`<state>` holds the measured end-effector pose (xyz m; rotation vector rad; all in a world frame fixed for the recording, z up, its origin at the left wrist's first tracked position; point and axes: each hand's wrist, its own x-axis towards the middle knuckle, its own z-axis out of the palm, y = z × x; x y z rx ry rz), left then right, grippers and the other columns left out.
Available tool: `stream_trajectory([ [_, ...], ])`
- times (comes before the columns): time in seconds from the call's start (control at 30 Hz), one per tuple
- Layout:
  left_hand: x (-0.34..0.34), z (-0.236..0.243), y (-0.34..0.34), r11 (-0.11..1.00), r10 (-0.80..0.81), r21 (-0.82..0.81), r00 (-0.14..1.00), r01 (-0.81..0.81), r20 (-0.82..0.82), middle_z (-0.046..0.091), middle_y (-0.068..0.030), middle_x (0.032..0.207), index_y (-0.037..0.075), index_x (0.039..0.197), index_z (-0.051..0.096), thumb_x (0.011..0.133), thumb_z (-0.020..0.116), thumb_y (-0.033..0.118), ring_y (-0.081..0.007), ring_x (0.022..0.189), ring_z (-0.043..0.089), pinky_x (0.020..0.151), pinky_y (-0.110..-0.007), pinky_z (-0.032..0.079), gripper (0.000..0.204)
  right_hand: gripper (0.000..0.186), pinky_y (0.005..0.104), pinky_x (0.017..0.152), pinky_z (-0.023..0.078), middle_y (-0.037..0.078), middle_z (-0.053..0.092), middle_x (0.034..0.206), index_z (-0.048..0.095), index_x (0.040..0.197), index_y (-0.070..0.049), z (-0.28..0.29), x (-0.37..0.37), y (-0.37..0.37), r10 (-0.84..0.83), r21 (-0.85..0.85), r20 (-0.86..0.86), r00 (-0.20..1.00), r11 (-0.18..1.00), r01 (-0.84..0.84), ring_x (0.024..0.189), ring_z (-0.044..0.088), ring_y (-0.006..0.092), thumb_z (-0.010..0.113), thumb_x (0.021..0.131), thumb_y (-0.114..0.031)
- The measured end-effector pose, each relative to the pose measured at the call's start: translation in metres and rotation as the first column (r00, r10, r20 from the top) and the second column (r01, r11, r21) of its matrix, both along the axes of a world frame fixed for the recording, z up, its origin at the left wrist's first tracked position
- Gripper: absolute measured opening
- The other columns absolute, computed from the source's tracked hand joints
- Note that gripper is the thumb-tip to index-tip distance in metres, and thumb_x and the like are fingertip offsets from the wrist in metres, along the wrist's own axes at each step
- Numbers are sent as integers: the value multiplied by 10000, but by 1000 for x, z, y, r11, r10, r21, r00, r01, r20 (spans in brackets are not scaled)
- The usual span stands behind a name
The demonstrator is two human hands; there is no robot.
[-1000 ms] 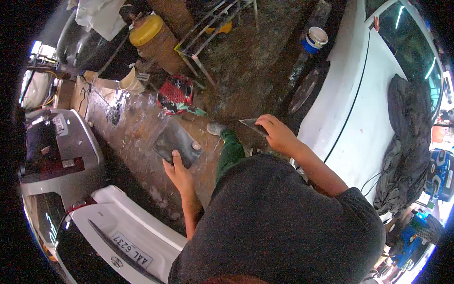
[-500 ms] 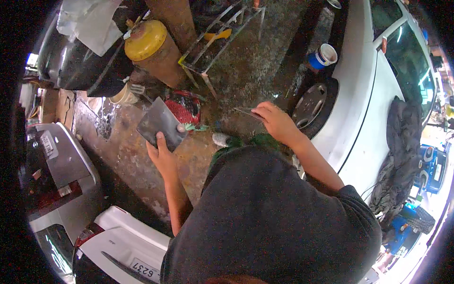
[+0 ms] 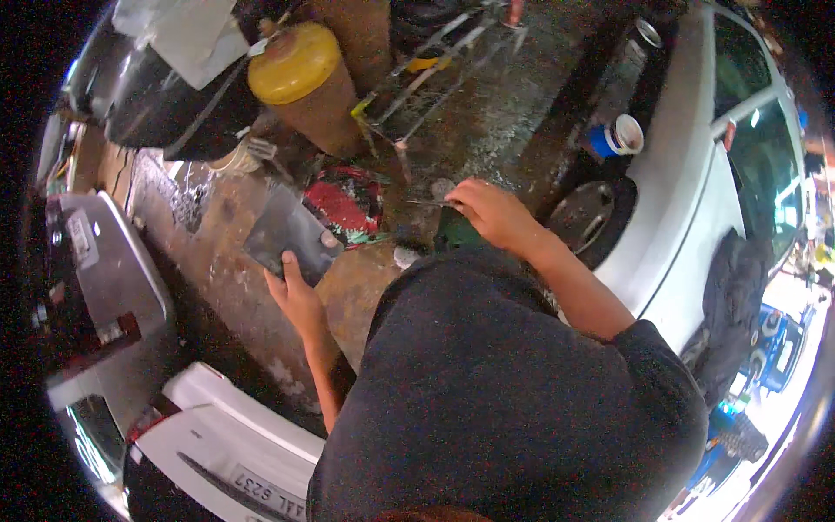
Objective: The person sands a small area of a white vehicle's body by hand using sandpaper while holding a second piece of sandpaper in their other hand.
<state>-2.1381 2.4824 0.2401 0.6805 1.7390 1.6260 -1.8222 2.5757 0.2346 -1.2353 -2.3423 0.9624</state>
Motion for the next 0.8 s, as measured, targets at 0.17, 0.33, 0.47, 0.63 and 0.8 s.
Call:
stream_trajectory([
  [0.17,-1,4,22,998,-26,-51,998,23,-65,643,-50,1118,-30,1237,569,1023,577,193,-125,1005,563,910,-271,441,309,186,383,817,498,135,657,1000,620,1078,-27,17,-29,77,159,-120,-95,983,978,-170,935,650,322,658,925,-126],
  [0.33,16,25,52,998,-24,-60,992,16,-120,676,-48,1069,-40,1225,601,1016,601,176,-106,987,560,891,-270,454,300,235,372,795,493,149,660,963,625,1066,-26,42,-58,161,433,-151,-154,888,878,-455,912,649,300,684,915,-196],
  [0.47,41,42,71,992,6,-126,996,-18,-91,670,-47,1077,-34,1244,594,1019,595,174,-104,987,560,886,-264,455,306,289,392,795,492,163,666,965,612,1092,-17,52,-83,215,604,-69,-202,771,776,-627,924,652,334,699,906,-221],
  [0.63,77,51,96,992,112,-58,991,-108,66,659,-47,1108,-20,1272,579,1020,578,149,-107,983,569,881,-263,464,303,364,404,802,490,188,659,977,600,1135,2,64,-101,267,743,-35,-184,644,649,-760,935,646,366,716,896,-246],
  [0.8,98,49,115,967,241,-85,970,-239,20,667,-59,1115,-30,1255,584,1020,572,154,-116,1001,585,884,-273,474,298,359,392,804,481,189,642,981,591,1135,21,62,-121,290,824,-70,-181,537,534,-843,924,630,356,703,907,-233],
])
